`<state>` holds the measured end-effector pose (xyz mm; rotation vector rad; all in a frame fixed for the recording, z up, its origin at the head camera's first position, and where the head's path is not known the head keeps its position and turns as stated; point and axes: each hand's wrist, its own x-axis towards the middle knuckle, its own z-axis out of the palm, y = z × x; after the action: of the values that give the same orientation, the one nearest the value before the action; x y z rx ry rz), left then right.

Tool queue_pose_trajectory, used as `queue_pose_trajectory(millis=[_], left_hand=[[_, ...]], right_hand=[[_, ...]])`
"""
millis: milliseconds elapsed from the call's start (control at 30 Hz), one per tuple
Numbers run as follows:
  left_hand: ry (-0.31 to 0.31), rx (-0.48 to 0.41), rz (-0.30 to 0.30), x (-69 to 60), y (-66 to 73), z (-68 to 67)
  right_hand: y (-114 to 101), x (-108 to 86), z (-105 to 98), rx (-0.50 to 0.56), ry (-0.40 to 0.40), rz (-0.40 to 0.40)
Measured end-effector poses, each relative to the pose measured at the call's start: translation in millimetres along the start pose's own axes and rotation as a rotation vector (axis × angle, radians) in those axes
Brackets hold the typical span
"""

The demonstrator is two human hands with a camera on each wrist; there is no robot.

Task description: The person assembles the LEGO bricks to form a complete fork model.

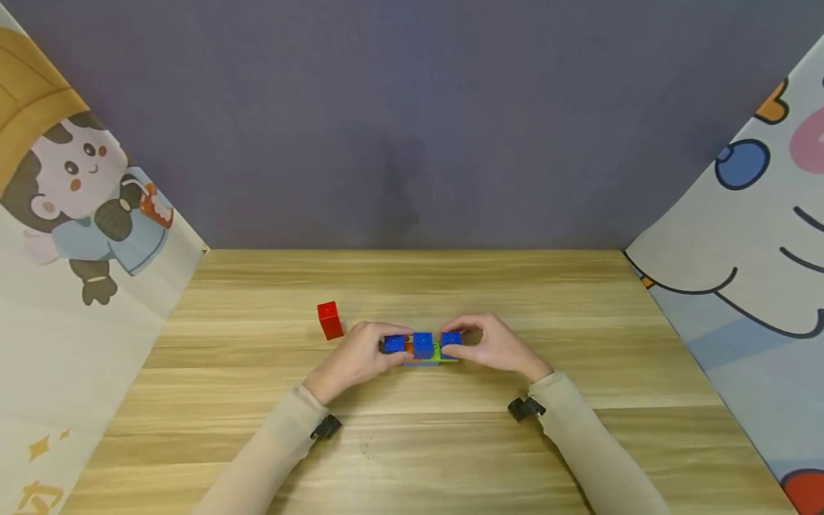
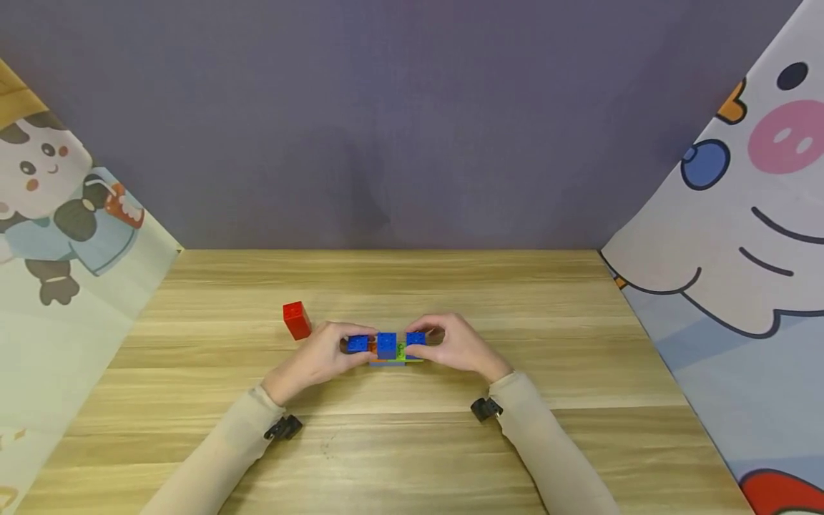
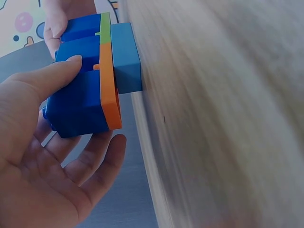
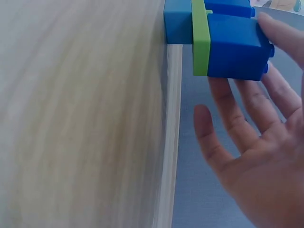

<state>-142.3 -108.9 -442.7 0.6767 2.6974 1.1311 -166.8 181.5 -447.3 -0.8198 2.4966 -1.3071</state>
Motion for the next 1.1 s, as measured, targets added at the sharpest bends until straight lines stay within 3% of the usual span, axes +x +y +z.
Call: queue_pose_trajectory(millis=[733,1100], left_hand=[[0.033,0.005,0.020,-2.8,-0.6,0.1],[0.016,0.009,0.019,0.0,-0.9,1.6]], right_hand=[[-1.2,-0.7,6.9,0.046,0.025,0.067],[-4.6,-4.7,9.3,0.008,0.055,0.040]])
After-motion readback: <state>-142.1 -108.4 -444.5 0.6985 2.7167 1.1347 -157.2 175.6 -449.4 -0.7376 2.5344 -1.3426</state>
